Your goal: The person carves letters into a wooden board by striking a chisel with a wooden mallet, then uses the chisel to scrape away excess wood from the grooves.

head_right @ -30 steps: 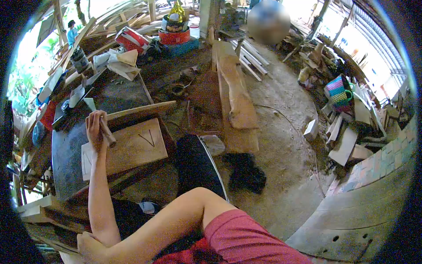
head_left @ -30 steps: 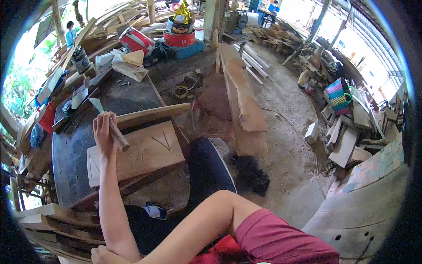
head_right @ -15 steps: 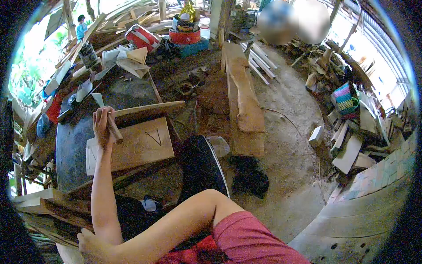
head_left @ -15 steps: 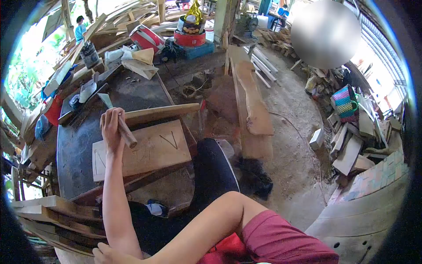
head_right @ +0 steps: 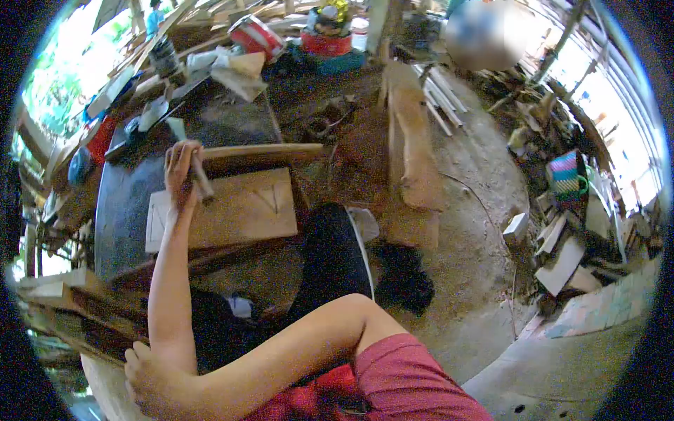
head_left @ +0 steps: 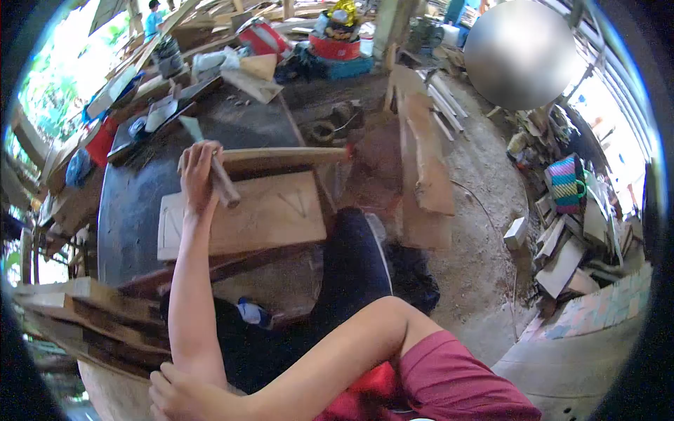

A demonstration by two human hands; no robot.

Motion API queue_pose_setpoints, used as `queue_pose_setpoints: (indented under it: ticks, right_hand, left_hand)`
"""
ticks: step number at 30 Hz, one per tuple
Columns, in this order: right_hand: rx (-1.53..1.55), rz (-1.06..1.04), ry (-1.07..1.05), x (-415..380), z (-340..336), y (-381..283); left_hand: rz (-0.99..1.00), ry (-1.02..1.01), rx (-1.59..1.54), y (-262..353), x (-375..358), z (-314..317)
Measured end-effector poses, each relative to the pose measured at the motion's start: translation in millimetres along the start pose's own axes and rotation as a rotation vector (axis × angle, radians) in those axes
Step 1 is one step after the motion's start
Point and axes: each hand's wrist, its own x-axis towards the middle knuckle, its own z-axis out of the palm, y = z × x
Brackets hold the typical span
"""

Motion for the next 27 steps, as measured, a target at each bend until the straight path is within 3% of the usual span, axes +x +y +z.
queue_pose_setpoints:
  ticks: [1, 2, 5, 9, 13, 16, 20, 24, 27]
  right_hand:
    - [-0.390, 0.281, -0.037, 6, -36, -23]
    - [-0.203, 0.366, -0.456, 18, -63, -23]
    - [-0.144, 0.473, -0.258, 2, -45, -1]
    - [-0.422, 0.552, 0.105, -12, -155, 11]
    - [-0.565, 0.902, 0.231, -43, -243, 45]
    - [-0.949, 0.884, 0.354, -89, -273, 81]
    - [-0.895, 1.166, 0.192, -116, -277, 101]
    - [-0.996, 1.175, -0.007, -137, -261, 122]
    - [-0.980, 1.187, -0.044, -143, -247, 134]
  left_hand:
    - [-0.006, -0.006, 0.030, -5, -2, 5]
    - [0.005, -0.014, 0.014, -1, 0, 0]
    - [-0.023, -0.055, -0.035, 3, 1, -8]
    - [-0.028, -0.072, -0.038, -1, -4, -9]
    - [0.083, -0.016, -0.090, -4, -2, -8]
    - [-0.005, -0.020, -0.097, 4, 2, -3]
    - [-0.013, -0.041, -0.020, 4, 2, -8]
    - [-0.013, 0.004, -0.029, 10, 5, -8]
    - [-0.012, -0.007, -0.021, 10, 5, -9]
